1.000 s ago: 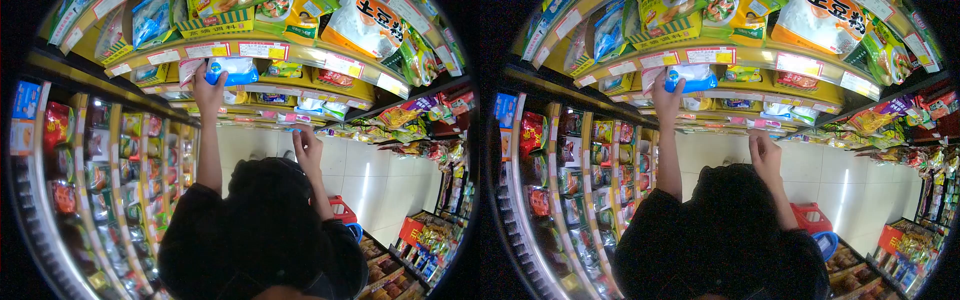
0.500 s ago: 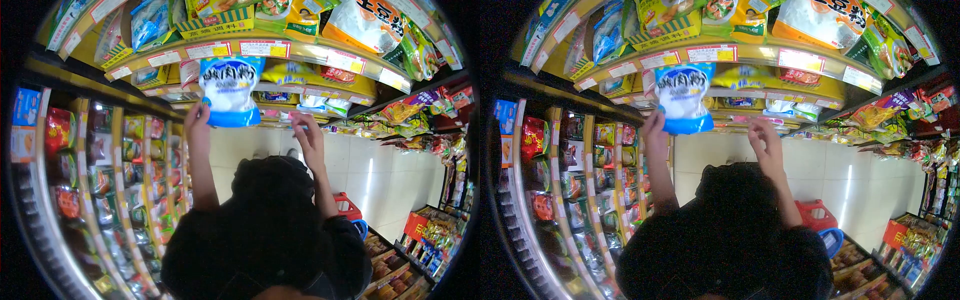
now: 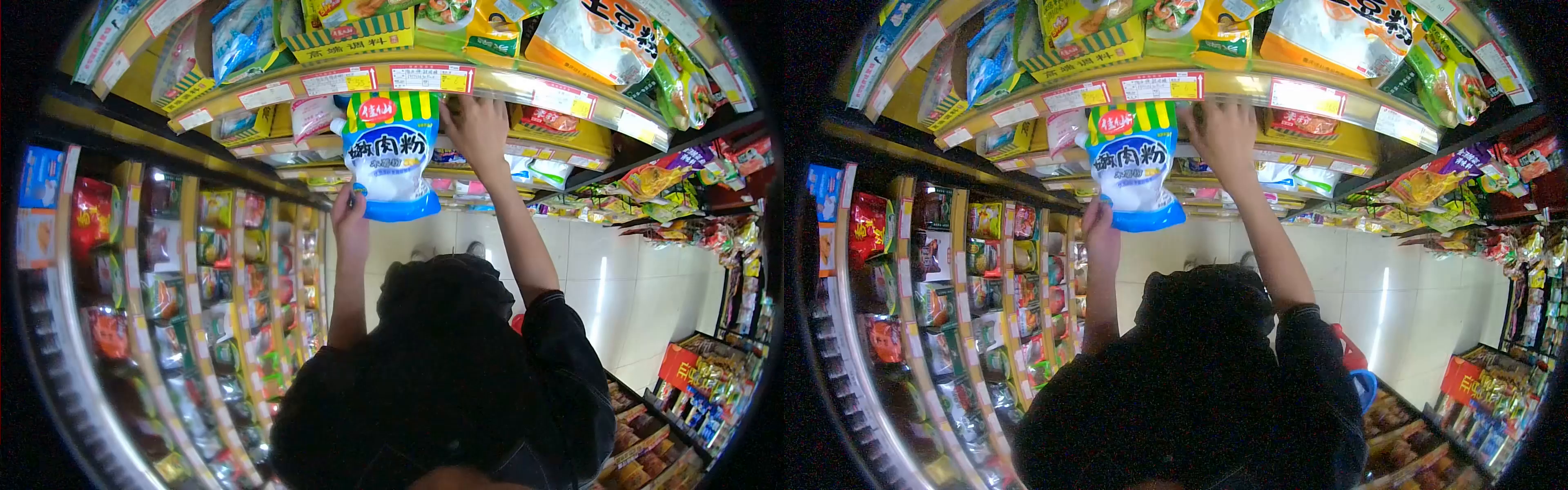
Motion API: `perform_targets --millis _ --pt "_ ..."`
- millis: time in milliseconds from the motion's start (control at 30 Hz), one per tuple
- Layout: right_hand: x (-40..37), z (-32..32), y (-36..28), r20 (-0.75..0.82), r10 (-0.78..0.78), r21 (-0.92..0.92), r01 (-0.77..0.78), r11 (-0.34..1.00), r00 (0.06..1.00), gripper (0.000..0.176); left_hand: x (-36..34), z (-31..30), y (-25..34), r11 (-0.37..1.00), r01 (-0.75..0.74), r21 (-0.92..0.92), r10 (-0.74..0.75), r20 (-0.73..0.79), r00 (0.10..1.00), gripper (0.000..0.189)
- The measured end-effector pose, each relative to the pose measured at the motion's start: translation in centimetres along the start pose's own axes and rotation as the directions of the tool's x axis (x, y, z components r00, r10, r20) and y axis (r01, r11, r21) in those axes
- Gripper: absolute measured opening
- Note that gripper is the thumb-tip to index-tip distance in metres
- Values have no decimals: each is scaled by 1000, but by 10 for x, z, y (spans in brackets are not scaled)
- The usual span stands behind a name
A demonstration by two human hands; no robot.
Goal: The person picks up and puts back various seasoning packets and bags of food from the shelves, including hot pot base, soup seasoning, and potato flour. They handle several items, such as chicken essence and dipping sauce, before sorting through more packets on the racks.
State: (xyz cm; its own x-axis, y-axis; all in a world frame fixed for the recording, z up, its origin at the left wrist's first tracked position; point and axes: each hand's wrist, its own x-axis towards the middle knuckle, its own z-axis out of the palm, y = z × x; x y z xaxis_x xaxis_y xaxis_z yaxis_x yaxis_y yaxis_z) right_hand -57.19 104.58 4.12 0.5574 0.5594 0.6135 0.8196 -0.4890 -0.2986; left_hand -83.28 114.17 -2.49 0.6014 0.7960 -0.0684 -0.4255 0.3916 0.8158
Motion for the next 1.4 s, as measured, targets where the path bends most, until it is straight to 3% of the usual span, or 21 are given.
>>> perform_targets --millis 200,300,333,367,433,467,633,667,767,833,900,967,1100,1133,1167,1233,1300,1333,1400 --pt "-7 -20 -19 -122 -38 -124 23 992 992 39 -15 -53 -14 949 205 -241 -162 184 969 52" --pt "-6 -11 -5 14 8 -60 -7 998 1000 42 -27 -56 -18 916 271 -295 -213 212 954 62" --pt "-7 -13 -3 83 23 -31 -21 999 996 49 -27 -53 -23 912 275 -305 -189 283 940 68" --pt "-9 -14 -4 55 18 -37 -16 999 998 50 -27 -57 -27 894 298 -335 -193 313 930 69" --pt "-15 -21 -8 3 3 -53 -3 999 1000 52 -31 -64 -37 851 344 -396 -197 368 909 70" --pt "-18 -27 -11 -19 20 -43 -21 999 1000 53 -33 -67 -43 735 433 -522 -206 436 876 64" --pt "-42 -53 -18 -105 12 36 -8 999 994 54 -35 -53 -59 776 423 -468 -238 404 883 66" --pt "-46 -62 -22 -93 0 13 1 1000 996 54 -36 -42 -54 812 387 -437 -231 369 900 67" --pt "-71 -76 -27 40 121 367 -127 921 992 54 -34 -14 -30 896 306 -321 -181 365 913 67" --pt "-87 -95 -27 317 102 712 -308 631 943 57 -35 -14 -26 933 270 -237 -192 307 932 68" --pt "-114 -103 -27 519 24 842 -515 161 855 60 -37 -13 -22 962 229 -148 -173 318 932 69" --pt "-123 -116 -32 573 -94 748 -473 466 814 69 -42 -11 -23 989 144 41 -150 260 954 70" --pt "-135 -130 -47 737 215 627 -766 137 641 52 -44 26 16 937 -33 347 -147 479 866 43" --pt "-132 -142 -44 743 260 618 -781 90 617 43 -34 37 26 916 -183 356 -104 652 751 29" --pt "-136 -145 -41 686 319 690 -724 -3 654 45 -26 48 37 911 -200 362 -94 652 753 28" --pt "-148 -155 -23 578 398 769 -638 26 713 38 -15 72 61 899 -226 375 -78 647 759 25" --pt "-166 -156 -5 464 525 852 -521 -45 714 46 -4 105 97 762 -426 487 131 528 839 18" --pt "-160 -166 -5 463 580 853 -514 -87 670 53 4 120 110 696 -528 487 235 540 808 15" --pt "-164 -173 6 414 593 879 -472 -63 690 55 17 152 136 485 -704 519 390 592 706 11"
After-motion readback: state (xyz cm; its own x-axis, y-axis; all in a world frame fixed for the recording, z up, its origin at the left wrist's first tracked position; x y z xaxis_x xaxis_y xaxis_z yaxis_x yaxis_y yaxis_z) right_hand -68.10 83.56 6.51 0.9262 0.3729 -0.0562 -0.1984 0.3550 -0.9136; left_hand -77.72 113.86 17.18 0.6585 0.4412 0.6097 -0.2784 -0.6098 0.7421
